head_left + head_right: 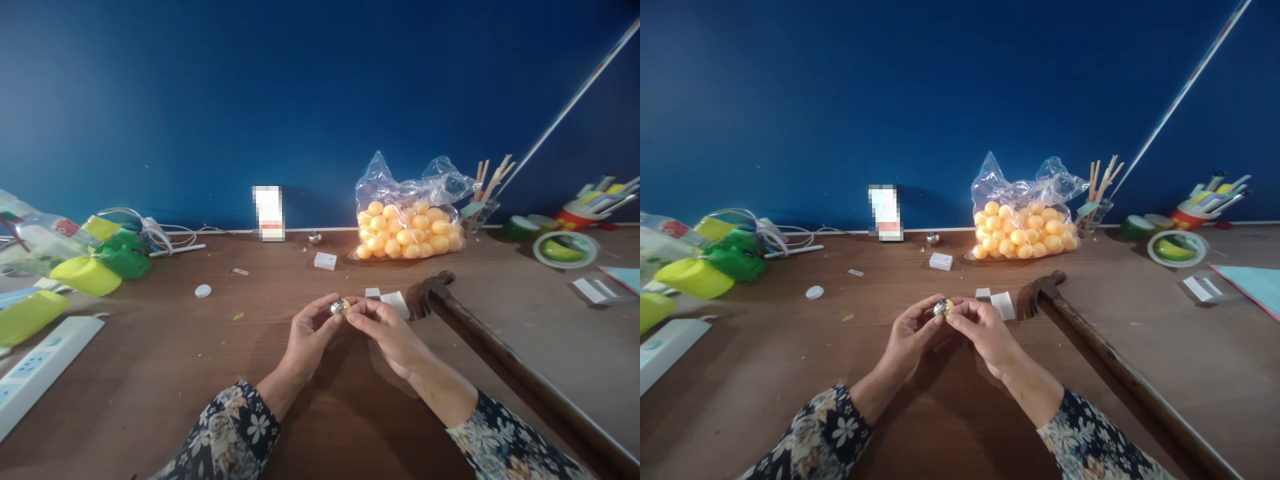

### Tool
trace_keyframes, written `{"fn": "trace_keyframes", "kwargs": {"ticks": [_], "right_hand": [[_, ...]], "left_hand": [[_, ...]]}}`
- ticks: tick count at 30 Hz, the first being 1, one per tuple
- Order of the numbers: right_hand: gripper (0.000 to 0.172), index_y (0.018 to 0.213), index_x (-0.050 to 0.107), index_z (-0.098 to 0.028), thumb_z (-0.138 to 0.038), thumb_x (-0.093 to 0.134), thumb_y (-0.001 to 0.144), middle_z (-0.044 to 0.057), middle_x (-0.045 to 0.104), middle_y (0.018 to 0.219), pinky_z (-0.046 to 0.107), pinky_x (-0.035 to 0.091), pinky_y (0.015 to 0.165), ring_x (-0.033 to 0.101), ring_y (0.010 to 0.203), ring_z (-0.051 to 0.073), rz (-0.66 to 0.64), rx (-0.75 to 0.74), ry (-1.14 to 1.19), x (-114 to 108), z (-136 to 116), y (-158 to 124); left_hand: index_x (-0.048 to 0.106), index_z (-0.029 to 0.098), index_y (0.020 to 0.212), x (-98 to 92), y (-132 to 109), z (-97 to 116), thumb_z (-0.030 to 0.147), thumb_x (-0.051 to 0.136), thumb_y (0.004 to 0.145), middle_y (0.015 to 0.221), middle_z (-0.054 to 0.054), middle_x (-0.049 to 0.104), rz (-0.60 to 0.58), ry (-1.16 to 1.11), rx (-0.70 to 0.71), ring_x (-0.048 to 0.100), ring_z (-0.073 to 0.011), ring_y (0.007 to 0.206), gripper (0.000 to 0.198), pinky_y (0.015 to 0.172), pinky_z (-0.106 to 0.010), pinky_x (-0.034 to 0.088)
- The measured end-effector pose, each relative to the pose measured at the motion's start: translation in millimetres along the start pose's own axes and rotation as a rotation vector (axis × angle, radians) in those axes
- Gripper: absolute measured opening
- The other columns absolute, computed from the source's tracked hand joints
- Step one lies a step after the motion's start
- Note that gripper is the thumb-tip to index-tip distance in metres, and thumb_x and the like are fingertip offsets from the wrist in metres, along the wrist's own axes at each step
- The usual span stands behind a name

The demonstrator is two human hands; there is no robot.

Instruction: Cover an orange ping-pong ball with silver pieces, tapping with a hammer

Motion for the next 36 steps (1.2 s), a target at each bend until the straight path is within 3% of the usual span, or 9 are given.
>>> {"fn": "trace_keyframes", "kwargs": {"ticks": [13, 21, 36], "right_hand": [[0.023, 0.064, 0.066, -0.019, -0.038, 0.079, 0.065, 0.004, 0.067, 0.099, 0.034, 0.040, 0.092, 0.057, 0.096, 0.019, -0.002, 0.007, 0.024, -1.1, 0.5, 0.6], [0.024, 0.068, 0.068, -0.018, -0.040, 0.078, 0.065, 0.005, 0.068, 0.101, 0.034, 0.042, 0.092, 0.059, 0.096, 0.020, -0.021, 0.029, 0.032, -2.7, 4.3, 1.1], [0.021, 0.070, 0.068, -0.019, -0.038, 0.076, 0.069, 0.004, 0.068, 0.099, 0.032, 0.043, 0.092, 0.059, 0.094, 0.018, -0.034, 0.017, -0.004, -3.4, 5.5, 2.4]], "left_hand": [[0.067, 0.017, 0.105, 3.5, -1.4, 8.5, 0.026, 0.075, 0.070, 0.107, -0.009, 0.072, 0.005, 0.050, 0.047, 0.066, -0.0221, 0.100, 0.037, 0.093, -0.035, 0.049], [0.067, 0.017, 0.107, 3.4, -1.4, 3.3, 0.027, 0.076, 0.069, 0.107, -0.010, 0.072, 0.004, -0.017, -0.023, 0.066, -0.0235, 0.100, 0.040, 0.095, -0.037, 0.048], [0.067, 0.017, 0.108, 3.7, -1.3, 1.9, 0.027, 0.075, 0.070, 0.106, -0.010, 0.072, -0.009, -0.028, -0.023, 0.066, -0.0235, 0.101, 0.040, 0.093, -0.037, 0.049]]}}
Point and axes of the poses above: each hand's wrist, its own y-axis towards the middle knuckle, its own x-axis out of the palm, z = x × y, the point moved 7 cm from there along y, towards the middle knuckle
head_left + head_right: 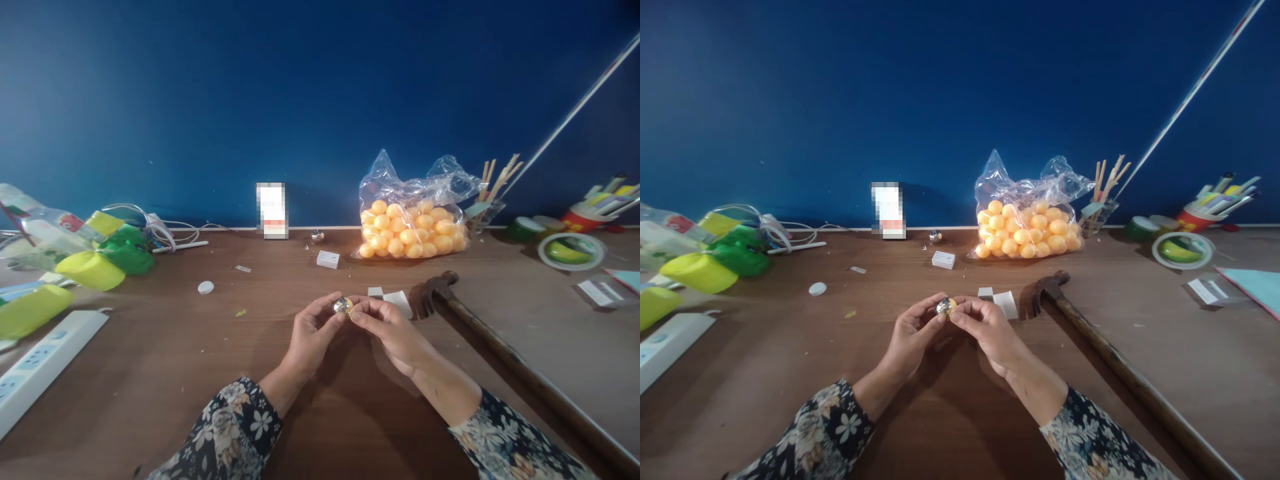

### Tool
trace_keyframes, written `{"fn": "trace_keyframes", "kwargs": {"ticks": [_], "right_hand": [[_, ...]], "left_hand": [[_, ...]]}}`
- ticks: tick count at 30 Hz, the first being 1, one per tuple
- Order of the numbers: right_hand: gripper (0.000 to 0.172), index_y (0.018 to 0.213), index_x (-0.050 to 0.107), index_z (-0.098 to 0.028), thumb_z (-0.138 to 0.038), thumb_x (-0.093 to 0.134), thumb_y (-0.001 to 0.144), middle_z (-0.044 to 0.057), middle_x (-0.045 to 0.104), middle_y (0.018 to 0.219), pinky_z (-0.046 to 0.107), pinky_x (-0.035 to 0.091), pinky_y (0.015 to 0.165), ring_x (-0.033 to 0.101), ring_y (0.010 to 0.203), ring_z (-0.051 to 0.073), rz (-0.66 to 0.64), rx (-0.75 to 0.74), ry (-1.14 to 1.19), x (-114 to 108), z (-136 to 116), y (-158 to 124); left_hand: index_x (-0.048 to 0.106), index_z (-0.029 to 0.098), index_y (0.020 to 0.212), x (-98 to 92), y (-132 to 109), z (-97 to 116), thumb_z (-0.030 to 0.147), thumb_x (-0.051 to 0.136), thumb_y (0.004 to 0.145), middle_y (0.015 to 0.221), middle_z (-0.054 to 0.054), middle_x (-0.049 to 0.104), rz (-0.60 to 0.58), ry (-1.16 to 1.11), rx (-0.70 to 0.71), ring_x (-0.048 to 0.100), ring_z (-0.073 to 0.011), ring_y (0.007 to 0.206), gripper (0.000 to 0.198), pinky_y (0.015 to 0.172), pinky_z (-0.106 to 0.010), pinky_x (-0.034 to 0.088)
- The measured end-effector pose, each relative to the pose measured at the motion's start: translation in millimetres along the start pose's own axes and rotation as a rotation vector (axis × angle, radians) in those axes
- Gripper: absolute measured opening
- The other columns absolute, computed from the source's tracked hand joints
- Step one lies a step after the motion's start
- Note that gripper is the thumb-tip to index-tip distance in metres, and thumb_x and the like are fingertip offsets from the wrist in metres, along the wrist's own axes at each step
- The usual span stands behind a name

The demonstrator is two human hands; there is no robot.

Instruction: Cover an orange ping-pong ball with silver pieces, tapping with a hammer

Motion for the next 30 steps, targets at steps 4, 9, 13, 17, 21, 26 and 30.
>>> {"fn": "trace_keyframes", "kwargs": {"ticks": [4, 9, 13, 17, 21, 26, 30], "right_hand": [[0.022, 0.070, 0.068, -0.019, -0.039, 0.076, 0.069, 0.004, 0.067, 0.101, 0.032, 0.042, 0.093, 0.058, 0.096, 0.019, -0.012, 0.003, -0.008, -0.8, 0.2, -0.3], [0.024, 0.067, 0.068, -0.019, -0.041, 0.078, 0.065, 0.004, 0.067, 0.100, 0.034, 0.041, 0.093, 0.058, 0.096, 0.020, -0.007, 0.027, -0.006, -1.2, -1.2, -0.5], [0.024, 0.063, 0.069, -0.019, -0.039, 0.081, 0.061, 0.004, 0.067, 0.098, 0.034, 0.041, 0.092, 0.058, 0.094, 0.019, 0.011, 0.051, 0.008, -3.3, -0.9, -0.3], [0.022, 0.064, 0.070, -0.018, -0.036, 0.082, 0.060, 0.004, 0.067, 0.098, 0.034, 0.041, 0.091, 0.059, 0.091, 0.018, 0.011, 0.064, 0.037, -5.4, 1.8, 0.0], [0.022, 0.064, 0.069, -0.018, -0.035, 0.082, 0.060, 0.004, 0.067, 0.096, 0.034, 0.040, 0.091, 0.059, 0.090, 0.017, 0.015, 0.057, 0.046, -5.6, 1.6, -0.2], [0.023, 0.062, 0.068, -0.018, -0.036, 0.082, 0.060, 0.004, 0.067, 0.095, 0.033, 0.040, 0.089, 0.058, 0.089, 0.017, 0.031, 0.040, 0.021, -4.4, -0.6, -0.3], [0.024, 0.062, 0.068, -0.018, -0.035, 0.083, 0.057, 0.004, 0.068, 0.096, 0.034, 0.041, 0.090, 0.059, 0.089, 0.018, 0.088, 0.034, 0.038, -5.9, 0.7, -0.2]], "left_hand": [[0.068, 0.017, 0.107, -0.3, -0.1, 1.7, 0.027, 0.075, 0.070, 0.108, -0.010, 0.071, 0.008, 0.045, 0.022, 0.066, -0.0238, 0.101, 0.039, 0.093, -0.036, 0.049], [0.069, 0.017, 0.104, -1.2, -0.3, 2.1, 0.027, 0.076, 0.068, 0.108, -0.010, 0.071, 0.026, 0.060, 0.015, 0.066, -0.0239, 0.101, 0.038, 0.093, -0.036, 0.049], [0.069, 0.018, 0.104, -0.7, -0.2, 4.0, 0.026, 0.075, 0.068, 0.110, -0.009, 0.070, 0.016, 0.093, 0.040, 0.066, -0.0233, 0.101, 0.037, 0.092, -0.035, 0.050], [0.069, 0.018, 0.105, 0.8, 0.2, 5.4, 0.026, 0.074, 0.070, 0.110, -0.009, 0.071, -0.004, 0.122, 0.052, 0.065, -0.0234, 0.102, 0.036, 0.093, -0.035, 0.050], [0.069, 0.017, 0.104, 0.7, -0.4, 6.0, 0.027, 0.074, 0.069, 0.111, -0.010, 0.070, 0.008, 0.142, 0.052, 0.065, -0.0248, 0.104, 0.037, 0.095, -0.038, 0.049], [0.070, 0.017, 0.103, -0.4, -0.5, 5.7, 0.027, 0.076, 0.067, 0.111, -0.010, 0.071, 0.035, 0.151, 0.039, 0.065, -0.0256, 0.104, 0.037, 0.095, -0.038, 0.049], [0.070, 0.017, 0.103, -1.0, 0.0, 7.0, 0.028, 0.076, 0.068, 0.110, -0.010, 0.071, 0.038, 0.179, 0.048, 0.065, -0.0261, 0.105, 0.037, 0.096, -0.039, 0.048]]}}
Point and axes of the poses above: each hand's wrist, its own y-axis towards the middle knuckle, its own x-axis out of the palm, z = x × y, the point moved 7 cm from there along y, towards the middle knuckle
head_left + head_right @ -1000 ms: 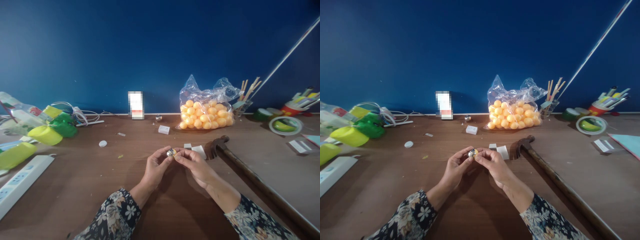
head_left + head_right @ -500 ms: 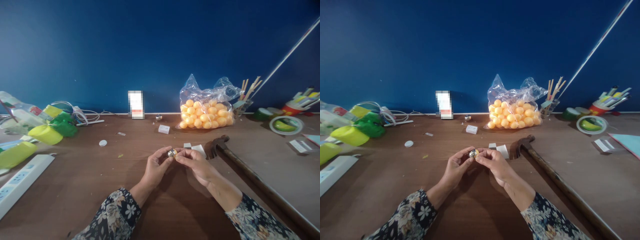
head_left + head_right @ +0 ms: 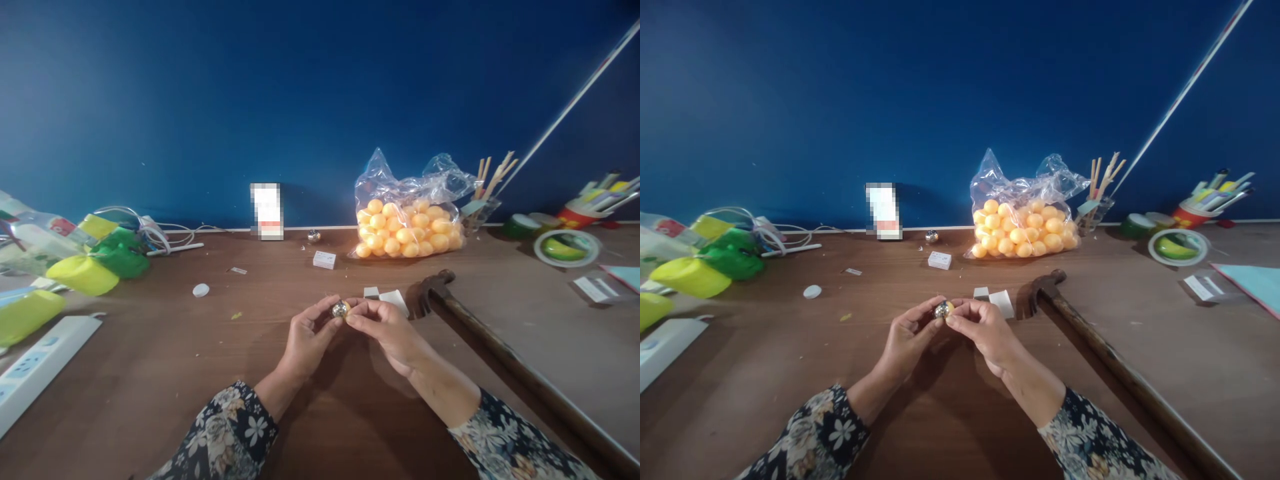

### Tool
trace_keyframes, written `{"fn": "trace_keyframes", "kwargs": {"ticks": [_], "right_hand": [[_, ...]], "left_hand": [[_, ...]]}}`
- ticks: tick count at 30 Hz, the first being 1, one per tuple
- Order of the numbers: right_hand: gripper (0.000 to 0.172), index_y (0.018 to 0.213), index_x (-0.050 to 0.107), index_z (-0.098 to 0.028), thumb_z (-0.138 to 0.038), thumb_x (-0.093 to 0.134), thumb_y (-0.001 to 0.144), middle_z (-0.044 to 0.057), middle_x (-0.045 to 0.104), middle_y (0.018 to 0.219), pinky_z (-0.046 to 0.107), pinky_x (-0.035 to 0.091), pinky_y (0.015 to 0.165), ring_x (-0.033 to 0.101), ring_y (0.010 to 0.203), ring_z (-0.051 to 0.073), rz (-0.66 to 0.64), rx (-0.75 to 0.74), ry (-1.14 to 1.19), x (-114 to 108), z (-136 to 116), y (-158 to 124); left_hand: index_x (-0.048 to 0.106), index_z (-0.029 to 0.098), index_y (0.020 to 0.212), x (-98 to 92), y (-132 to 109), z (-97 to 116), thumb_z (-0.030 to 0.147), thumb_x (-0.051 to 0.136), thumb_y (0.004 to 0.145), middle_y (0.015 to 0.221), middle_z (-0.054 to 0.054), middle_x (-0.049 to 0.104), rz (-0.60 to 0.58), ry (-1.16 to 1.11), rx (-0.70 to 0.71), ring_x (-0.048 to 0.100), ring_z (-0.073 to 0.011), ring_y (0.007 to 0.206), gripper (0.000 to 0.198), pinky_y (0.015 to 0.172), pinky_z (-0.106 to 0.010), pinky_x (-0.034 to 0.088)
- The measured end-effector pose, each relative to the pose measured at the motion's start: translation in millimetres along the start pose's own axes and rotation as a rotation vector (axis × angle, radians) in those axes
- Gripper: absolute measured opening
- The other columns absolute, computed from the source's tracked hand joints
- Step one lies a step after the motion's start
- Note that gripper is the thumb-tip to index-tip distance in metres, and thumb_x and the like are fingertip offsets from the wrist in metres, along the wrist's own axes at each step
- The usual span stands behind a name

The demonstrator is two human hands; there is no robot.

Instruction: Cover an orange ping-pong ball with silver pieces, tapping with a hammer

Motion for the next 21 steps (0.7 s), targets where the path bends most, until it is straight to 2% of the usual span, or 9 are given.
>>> {"fn": "trace_keyframes", "kwargs": {"ticks": [8, 13, 17, 21], "right_hand": [[0.028, 0.065, 0.064, -0.017, -0.036, 0.082, 0.058, 0.007, 0.069, 0.095, 0.033, 0.045, 0.084, 0.061, 0.089, 0.019, 0.072, -0.024, -0.022, -3, 5, 0], [0.041, 0.065, 0.047, -0.020, -0.035, 0.084, 0.054, 0.001, 0.068, 0.084, 0.029, 0.046, 0.077, 0.062, 0.082, 0.016, 0.134, -0.053, 0.037, -2, 7, 0], [0.033, 0.075, 0.054, -0.020, -0.038, 0.079, 0.063, -0.001, 0.066, 0.083, 0.027, 0.047, 0.077, 0.061, 0.079, 0.014, 0.125, -0.082, 0.020, 1, 8, -1], [0.029, 0.085, 0.058, -0.021, -0.036, 0.076, 0.069, -0.001, 0.067, 0.085, 0.026, 0.047, 0.078, 0.061, 0.082, 0.013, 0.100, -0.119, -0.017, 1, 9, -1]], "left_hand": [[0.070, 0.016, 0.103, 0.4, -2, 1, 0.026, 0.076, 0.067, 0.113, -0.010, 0.070, 0.015, 0.002, -0.017, 0.064, -0.0266, 0.107, 0.038, 0.098, -0.040, 0.047], [0.070, 0.015, 0.104, 0.2, -1, -2, 0.027, 0.077, 0.066, 0.110, -0.011, 0.071, 0.007, -0.024, -0.034, 0.064, -0.0266, 0.106, 0.040, 0.098, -0.040, 0.046], [0.069, 0.016, 0.108, -0.1, 0, -10, 0.028, 0.078, 0.066, 0.109, -0.011, 0.071, 0.012, -0.138, -0.103, 0.065, -0.0258, 0.103, 0.044, 0.097, -0.040, 0.047], [0.068, 0.018, 0.109, 4.0, -1, -13, 0.026, 0.077, 0.068, 0.106, -0.009, 0.072, -0.008, -0.305, -0.175, 0.067, -0.0201, 0.096, 0.043, 0.093, -0.034, 0.048]]}}
Point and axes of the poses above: each hand's wrist, its own y-axis towards the middle knuckle, its own x-axis out of the palm, z = x × y, the point moved 7 cm from there along y, towards the middle knuckle
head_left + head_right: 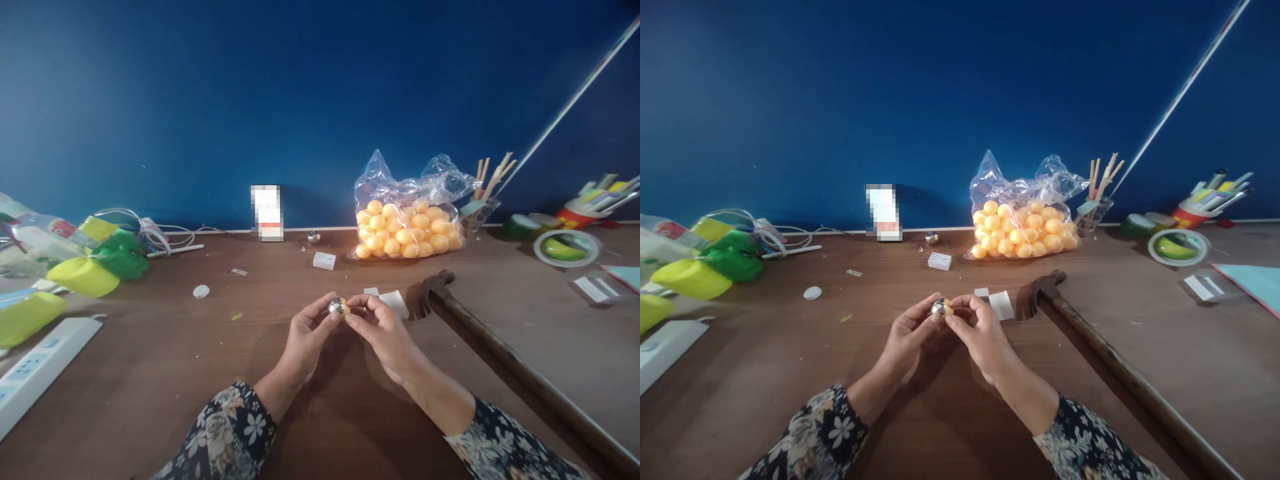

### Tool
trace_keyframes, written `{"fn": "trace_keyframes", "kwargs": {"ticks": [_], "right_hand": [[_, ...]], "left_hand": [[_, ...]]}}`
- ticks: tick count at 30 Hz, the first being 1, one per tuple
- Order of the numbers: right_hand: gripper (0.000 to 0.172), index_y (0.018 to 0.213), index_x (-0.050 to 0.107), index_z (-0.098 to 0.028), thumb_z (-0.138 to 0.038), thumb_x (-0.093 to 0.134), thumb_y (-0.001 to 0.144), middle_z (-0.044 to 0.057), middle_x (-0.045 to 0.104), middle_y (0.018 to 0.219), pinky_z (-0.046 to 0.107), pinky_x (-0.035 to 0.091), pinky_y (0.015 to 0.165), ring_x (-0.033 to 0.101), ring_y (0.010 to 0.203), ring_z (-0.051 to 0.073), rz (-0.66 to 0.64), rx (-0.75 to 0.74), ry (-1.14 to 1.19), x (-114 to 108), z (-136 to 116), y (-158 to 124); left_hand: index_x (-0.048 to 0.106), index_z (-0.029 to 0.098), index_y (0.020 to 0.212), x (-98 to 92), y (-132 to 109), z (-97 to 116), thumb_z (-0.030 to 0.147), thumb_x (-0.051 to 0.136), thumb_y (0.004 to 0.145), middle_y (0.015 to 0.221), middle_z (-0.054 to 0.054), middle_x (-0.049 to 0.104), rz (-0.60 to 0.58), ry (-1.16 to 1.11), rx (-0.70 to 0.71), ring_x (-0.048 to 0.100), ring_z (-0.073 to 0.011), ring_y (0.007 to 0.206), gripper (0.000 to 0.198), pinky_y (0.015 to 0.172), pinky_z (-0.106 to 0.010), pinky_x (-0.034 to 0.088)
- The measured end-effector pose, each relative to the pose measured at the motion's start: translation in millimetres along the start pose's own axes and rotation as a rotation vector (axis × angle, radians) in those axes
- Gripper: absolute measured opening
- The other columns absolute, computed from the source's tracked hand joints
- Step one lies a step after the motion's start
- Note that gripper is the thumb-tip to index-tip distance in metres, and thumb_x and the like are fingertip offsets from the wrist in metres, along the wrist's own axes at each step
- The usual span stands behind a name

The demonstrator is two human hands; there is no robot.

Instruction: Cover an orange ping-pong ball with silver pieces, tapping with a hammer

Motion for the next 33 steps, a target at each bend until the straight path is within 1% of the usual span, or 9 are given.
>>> {"fn": "trace_keyframes", "kwargs": {"ticks": [4, 9, 12, 15, 20, 24, 29, 31, 33], "right_hand": [[0.024, 0.086, 0.056, -0.021, -0.032, 0.072, 0.072, 0.000, 0.067, 0.084, 0.026, 0.049, 0.075, 0.062, 0.080, 0.014, -0.016, -0.053, -0.102, -1, -1, 0], [0.018, 0.091, 0.055, -0.022, -0.027, 0.066, 0.078, 0.003, 0.066, 0.088, 0.029, 0.053, 0.076, 0.064, 0.083, 0.016, -0.027, -0.149, -0.212, 2, -4, -3], [0.021, 0.098, 0.056, -0.023, -0.024, 0.064, 0.079, 0.004, 0.065, 0.096, 0.031, 0.055, 0.078, 0.065, 0.086, 0.017, -0.022, -0.220, -0.272, 4, -6, -5], [0.025, 0.101, 0.057, -0.023, -0.021, 0.065, 0.077, 0.005, 0.063, 0.100, 0.031, 0.056, 0.078, 0.065, 0.087, 0.017, -0.022, -0.266, -0.322, 6, -7, -6], [0.022, 0.101, 0.058, -0.022, -0.023, 0.063, 0.079, 0.006, 0.062, 0.101, 0.031, 0.058, 0.074, 0.065, 0.088, 0.019, -0.003, -0.358, -0.412, 8, -15, -9], [0.018, 0.100, 0.058, -0.023, -0.024, 0.061, 0.082, 0.007, 0.060, 0.102, 0.031, 0.058, 0.074, 0.064, 0.088, 0.019, 0.025, -0.452, -0.456, 11, -21, -15], [0.023, 0.105, 0.057, -0.024, -0.022, 0.061, 0.082, 0.007, 0.060, 0.106, 0.033, 0.058, 0.077, 0.063, 0.092, 0.020, 0.027, -0.466, -0.473, 12, -21, -17], [0.025, 0.107, 0.056, -0.024, -0.019, 0.059, 0.083, 0.007, 0.060, 0.108, 0.033, 0.057, 0.079, 0.063, 0.094, 0.020, 0.022, -0.448, -0.484, 12, -21, -16], [0.026, 0.108, 0.056, -0.024, -0.018, 0.059, 0.082, 0.007, 0.061, 0.108, 0.034, 0.056, 0.080, 0.062, 0.095, 0.020, 0.024, -0.437, -0.493, 11, -21, -16]], "left_hand": [[0.068, 0.018, 0.108, 2.6, -1, -2, 0.025, 0.077, 0.069, 0.103, -0.008, 0.073, -0.017, -0.099, -0.051, 0.068, -0.0160, 0.087, 0.041, 0.087, -0.030, 0.051], [0.068, 0.015, 0.104, 1.4, -1, -1, 0.023, 0.077, 0.068, 0.098, -0.008, 0.073, -0.009, -0.130, -0.054, 0.069, -0.0163, 0.085, 0.037, 0.084, -0.029, 0.053], [0.069, 0.014, 0.101, -0.1, -1, 1, 0.023, 0.078, 0.068, 0.094, -0.008, 0.074, 0.014, -0.129, -0.042, 0.068, -0.0151, 0.083, 0.035, 0.080, -0.026, 0.053], [0.068, 0.014, 0.101, 0.2, -1, 1, 0.024, 0.078, 0.068, 0.093, -0.008, 0.073, 0.016, -0.144, -0.063, 0.068, -0.0145, 0.080, 0.036, 0.075, -0.023, 0.053], [0.068, 0.014, 0.099, 5.1, -2, -1, 0.024, 0.075, 0.071, 0.094, -0.007, 0.072, -0.054, -0.216, -0.086, 0.067, -0.0145, 0.082, 0.030, 0.076, -0.024, 0.053], [0.068, 0.014, 0.098, 1.9, -2, -2, 0.022, 0.078, 0.068, 0.090, -0.007, 0.073, -0.035, -0.205, -0.085, 0.068, -0.0141, 0.078, 0.033, 0.073, -0.024, 0.053], [0.068, 0.014, 0.102, -1.6, -2, 3, 0.021, 0.080, 0.064, 0.093, -0.008, 0.073, 0.000, -0.143, -0.047, 0.068, -0.0144, 0.080, 0.040, 0.074, -0.023, 0.053], [0.067, 0.016, 0.105, 0.3, -2, 3, 0.022, 0.079, 0.066, 0.096, -0.008, 0.073, -0.012, -0.150, -0.060, 0.068, -0.0144, 0.082, 0.042, 0.076, -0.024, 0.053], [0.067, 0.016, 0.106, 3.6, -3, 5, 0.028, 0.078, 0.069, 0.099, -0.009, 0.072, -0.044, -0.160, -0.057, 0.068, -0.0154, 0.084, 0.041, 0.077, -0.025, 0.053]]}}
Point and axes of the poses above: each hand's wrist, its own y-axis towards the middle knuckle, its own x-axis out of the palm, z = x × y, the point moved 7 cm from there along y, towards the middle knuckle
